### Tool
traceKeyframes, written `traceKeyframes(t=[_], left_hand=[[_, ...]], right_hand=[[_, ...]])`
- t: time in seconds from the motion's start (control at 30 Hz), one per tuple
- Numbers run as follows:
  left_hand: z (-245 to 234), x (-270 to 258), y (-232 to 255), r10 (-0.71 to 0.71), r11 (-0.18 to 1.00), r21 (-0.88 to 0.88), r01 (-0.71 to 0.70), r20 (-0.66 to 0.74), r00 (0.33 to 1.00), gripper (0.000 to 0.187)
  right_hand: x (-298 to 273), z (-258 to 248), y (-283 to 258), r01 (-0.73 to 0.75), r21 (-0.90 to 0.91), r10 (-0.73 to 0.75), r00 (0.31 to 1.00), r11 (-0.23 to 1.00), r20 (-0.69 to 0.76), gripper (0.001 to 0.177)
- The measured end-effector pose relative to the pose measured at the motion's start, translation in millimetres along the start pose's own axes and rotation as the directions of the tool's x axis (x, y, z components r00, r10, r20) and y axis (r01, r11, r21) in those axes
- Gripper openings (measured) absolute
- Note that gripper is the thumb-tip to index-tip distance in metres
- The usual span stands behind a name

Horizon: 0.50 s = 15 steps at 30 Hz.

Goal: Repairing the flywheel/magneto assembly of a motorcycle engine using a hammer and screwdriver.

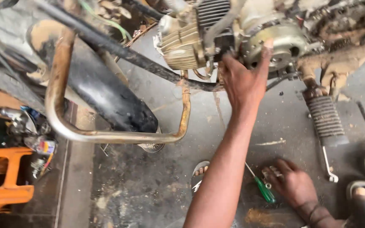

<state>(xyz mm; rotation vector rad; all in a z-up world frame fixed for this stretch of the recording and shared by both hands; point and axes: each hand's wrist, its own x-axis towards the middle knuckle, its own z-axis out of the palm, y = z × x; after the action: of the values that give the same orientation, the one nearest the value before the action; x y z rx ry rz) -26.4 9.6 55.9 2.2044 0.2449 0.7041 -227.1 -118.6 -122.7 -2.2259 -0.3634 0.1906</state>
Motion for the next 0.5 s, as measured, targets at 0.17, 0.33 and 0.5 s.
traceKeyframes(t=[0.17,0.33,0.5], left_hand=[[18,8,-3,-0.312,0.887,-0.259,0.383,0.276,0.909,0.082],[30,8,-9,-0.390,0.867,-0.260,0.425,0.180,0.903,0.091],[28,8,-11,-0.381,0.870,-0.259,0.419,0.186,0.906,0.091]], right_hand=[[-14,65,88,-0.264,-0.389,0.349,0.922,0.883,0.166,0.087],[-33,104,117,-0.373,-0.409,0.505,0.815,0.833,0.285,0.058],[-37,117,129,-0.404,-0.313,0.459,0.879,0.860,0.127,0.060]])
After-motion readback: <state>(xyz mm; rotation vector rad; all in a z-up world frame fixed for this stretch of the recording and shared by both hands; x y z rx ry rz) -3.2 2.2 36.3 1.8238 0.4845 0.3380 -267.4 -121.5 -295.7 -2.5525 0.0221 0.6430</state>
